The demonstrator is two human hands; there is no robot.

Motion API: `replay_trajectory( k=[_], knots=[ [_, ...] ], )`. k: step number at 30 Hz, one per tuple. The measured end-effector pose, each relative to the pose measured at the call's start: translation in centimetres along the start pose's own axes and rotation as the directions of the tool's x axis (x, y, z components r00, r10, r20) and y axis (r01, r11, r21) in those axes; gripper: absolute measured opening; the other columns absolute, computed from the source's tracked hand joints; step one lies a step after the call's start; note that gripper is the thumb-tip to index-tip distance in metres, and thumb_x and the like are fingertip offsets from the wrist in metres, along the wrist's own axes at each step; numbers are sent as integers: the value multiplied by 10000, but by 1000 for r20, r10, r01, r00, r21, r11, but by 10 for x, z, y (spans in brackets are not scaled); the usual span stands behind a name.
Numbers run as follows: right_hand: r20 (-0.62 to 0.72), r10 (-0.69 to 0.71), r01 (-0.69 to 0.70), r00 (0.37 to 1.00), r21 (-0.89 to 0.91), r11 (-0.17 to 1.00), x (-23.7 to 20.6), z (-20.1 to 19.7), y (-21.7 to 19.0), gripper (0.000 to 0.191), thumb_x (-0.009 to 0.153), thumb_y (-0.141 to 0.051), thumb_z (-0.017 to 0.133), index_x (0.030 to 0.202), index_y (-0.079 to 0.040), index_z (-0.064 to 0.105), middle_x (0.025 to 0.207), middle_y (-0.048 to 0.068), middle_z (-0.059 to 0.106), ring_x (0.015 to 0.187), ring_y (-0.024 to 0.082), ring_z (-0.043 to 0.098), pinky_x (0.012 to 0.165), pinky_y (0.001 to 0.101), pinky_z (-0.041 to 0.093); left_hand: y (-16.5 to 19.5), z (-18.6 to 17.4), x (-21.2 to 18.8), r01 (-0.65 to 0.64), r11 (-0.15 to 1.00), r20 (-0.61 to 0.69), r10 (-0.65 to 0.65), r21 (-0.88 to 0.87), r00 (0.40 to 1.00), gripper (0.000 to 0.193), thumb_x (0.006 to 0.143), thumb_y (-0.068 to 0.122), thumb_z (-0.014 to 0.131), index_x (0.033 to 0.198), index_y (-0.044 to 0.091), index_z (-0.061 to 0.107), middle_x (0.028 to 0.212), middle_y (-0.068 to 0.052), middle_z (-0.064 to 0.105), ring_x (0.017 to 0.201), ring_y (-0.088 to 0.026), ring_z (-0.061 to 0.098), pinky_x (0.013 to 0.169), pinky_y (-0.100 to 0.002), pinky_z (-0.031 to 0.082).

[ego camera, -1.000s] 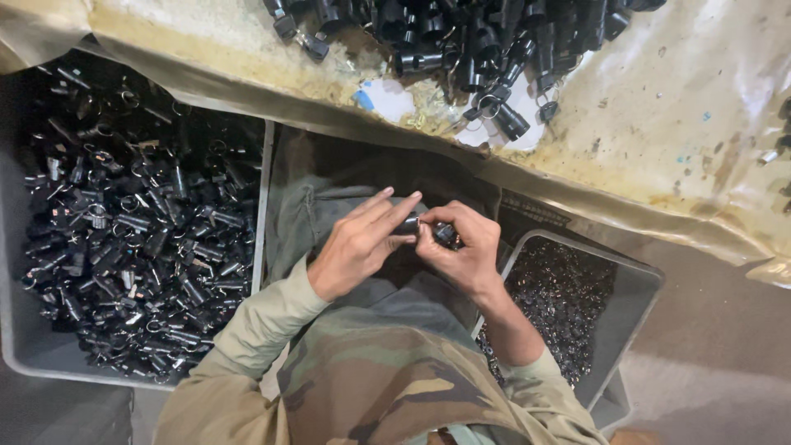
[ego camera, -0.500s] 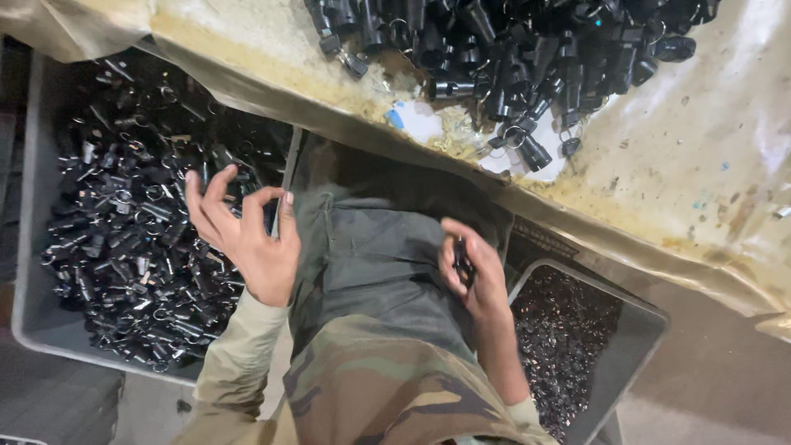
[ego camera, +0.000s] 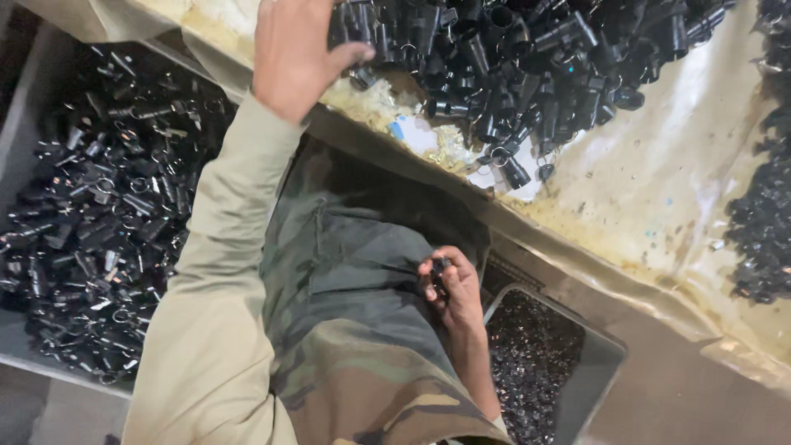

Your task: The person picks black cylindrical connector components one at a time from a large pile on the workbench, turns and fits them together in their hands, and places them into the plastic bins in front of them, occasionally reaching back into the pile for the next piece.

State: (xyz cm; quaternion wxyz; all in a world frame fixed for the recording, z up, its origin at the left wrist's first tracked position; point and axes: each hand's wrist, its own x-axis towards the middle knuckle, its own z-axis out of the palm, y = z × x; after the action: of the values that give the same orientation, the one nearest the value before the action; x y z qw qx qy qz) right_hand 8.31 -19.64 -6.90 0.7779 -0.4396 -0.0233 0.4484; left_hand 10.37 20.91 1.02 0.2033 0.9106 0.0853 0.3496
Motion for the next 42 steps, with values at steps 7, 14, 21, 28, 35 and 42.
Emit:
replay_trajectory(
  k=[7,14,21,28,35,42],
  knots=[
    [-132,33,-57,991,-183,981,-18,-14,6,409,893,-293,792,1194,-50,657,1030,68,710,633,70,565,461,167,371,53,-29,-50,192,818,-252,-376,-541,892,430,1080,106,861,1319,69,505,1270,-62,614,1139,-197,652,1029,-332,540],
    [-153,102,-165,983,-494,854,-4,-4,-5,269,793,-69,877,994,-2,713,911,111,733,617,76,614,514,213,486,113,-18,-109,602,45,594,-124,-797,795,457,1070,119,619,1508,55,503,1242,-56,584,1033,-133,660,925,-295,568],
    [-89,-284,277,955,-84,957,12,19,-11,256,874,-154,825,1020,-7,676,929,95,720,641,88,606,559,206,473,151,-6,-131,427,517,486,-26,-741,874,516,922,208,774,1387,58,610,1083,-135,713,977,-284,705,857,-362,548],
    [-45,-130,74,990,-623,779,25,38,-42,87,921,-54,745,995,-9,735,774,38,701,606,68,620,544,213,490,141,2,-146,263,631,376,49,-730,925,568,931,133,742,1457,32,553,1168,-174,704,1075,-347,690,933,-404,532],
    [253,-340,375,906,-853,363,17,46,-50,130,886,-49,766,1008,-15,737,791,37,697,660,81,637,587,220,473,148,-3,-151,304,684,433,19,-663,901,602,903,129,765,1455,33,545,1065,-166,684,957,-350,669,829,-416,529],
    [184,-77,193,980,-776,600,19,35,-39,140,887,-61,769,1018,-13,774,743,31,715,542,63,638,495,192,469,143,-15,-149,401,672,534,-9,-623,846,514,868,243,817,1326,69,663,943,-137,720,836,-316,695,747,-395,539]
  ],
)
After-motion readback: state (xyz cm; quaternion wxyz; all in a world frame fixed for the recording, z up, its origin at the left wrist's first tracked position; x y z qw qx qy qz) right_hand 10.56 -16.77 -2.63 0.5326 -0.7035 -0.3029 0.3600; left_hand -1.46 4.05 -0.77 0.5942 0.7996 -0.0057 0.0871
